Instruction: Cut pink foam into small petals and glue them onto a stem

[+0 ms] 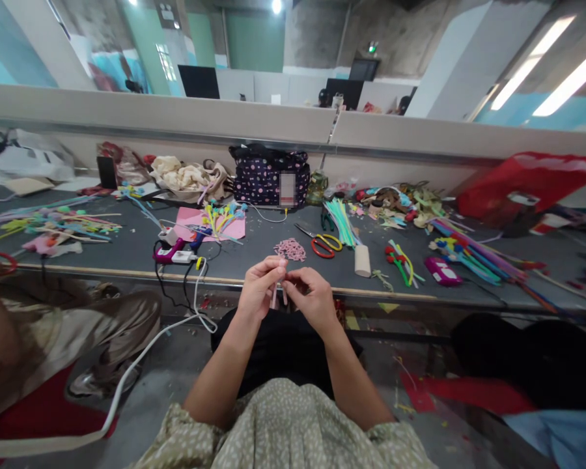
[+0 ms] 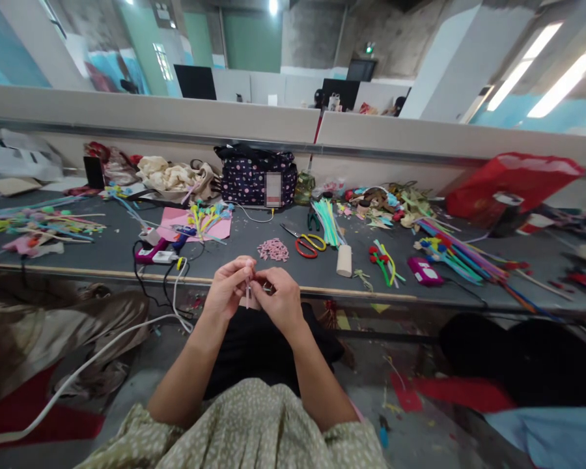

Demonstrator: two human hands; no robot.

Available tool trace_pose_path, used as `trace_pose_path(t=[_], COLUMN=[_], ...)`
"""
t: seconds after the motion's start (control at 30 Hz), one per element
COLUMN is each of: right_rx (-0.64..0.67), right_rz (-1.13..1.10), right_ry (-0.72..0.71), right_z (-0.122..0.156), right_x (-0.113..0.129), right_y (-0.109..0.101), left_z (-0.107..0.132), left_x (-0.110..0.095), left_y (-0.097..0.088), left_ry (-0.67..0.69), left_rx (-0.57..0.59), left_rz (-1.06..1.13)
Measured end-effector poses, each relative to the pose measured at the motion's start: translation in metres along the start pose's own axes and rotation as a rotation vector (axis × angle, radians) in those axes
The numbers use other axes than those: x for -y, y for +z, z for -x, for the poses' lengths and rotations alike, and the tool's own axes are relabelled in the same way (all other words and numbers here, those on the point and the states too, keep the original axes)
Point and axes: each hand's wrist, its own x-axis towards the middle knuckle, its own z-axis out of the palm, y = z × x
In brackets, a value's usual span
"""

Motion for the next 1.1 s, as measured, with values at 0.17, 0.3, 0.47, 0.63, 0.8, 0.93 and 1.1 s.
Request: trace_pose_path(t=[0.17, 0.3, 0.47, 0.63, 0.8, 0.93, 1.1], right_rx=[-0.062, -0.065, -0.141, -0.200, 0.010, -0.023, -0.133], right_rz=[0.298, 0.434, 0.340, 0.098, -0.390, -0.736, -0.945], right_ry=[-0.178, -0.317, -0.296, -0.027, 0.246, 0.480, 0.557], right_z=[-0.001, -0.006, -0.011, -0.005, -0.004, -0.012, -0.022], right_x=[-0.003, -0.012, -0.020, -0.019, -0.019, -0.020, -0.019], right_y=[-0.001, -0.006, -0.009, -0.003, 0.005, 0.009, 0.012], left_z=[0.000, 0.001, 0.001, 0.001, 0.003, 0.003, 0.002], left_x=[0.000, 0.001, 0.003, 0.004, 0.010, 0.011, 0.008], left_y=[-0.002, -0.002, -0.001, -0.003, -0.004, -0.004, -0.003], left_ry=[-0.030, -0.126, -0.086, 0.073, 0.156, 0.259, 0.357], left_rx=[-0.010, 0.007, 0.001, -0.025, 0.025, 0.027, 0.030], left_rz=[0.017, 0.057, 0.039, -0.065, -0.124, -0.240, -0.395])
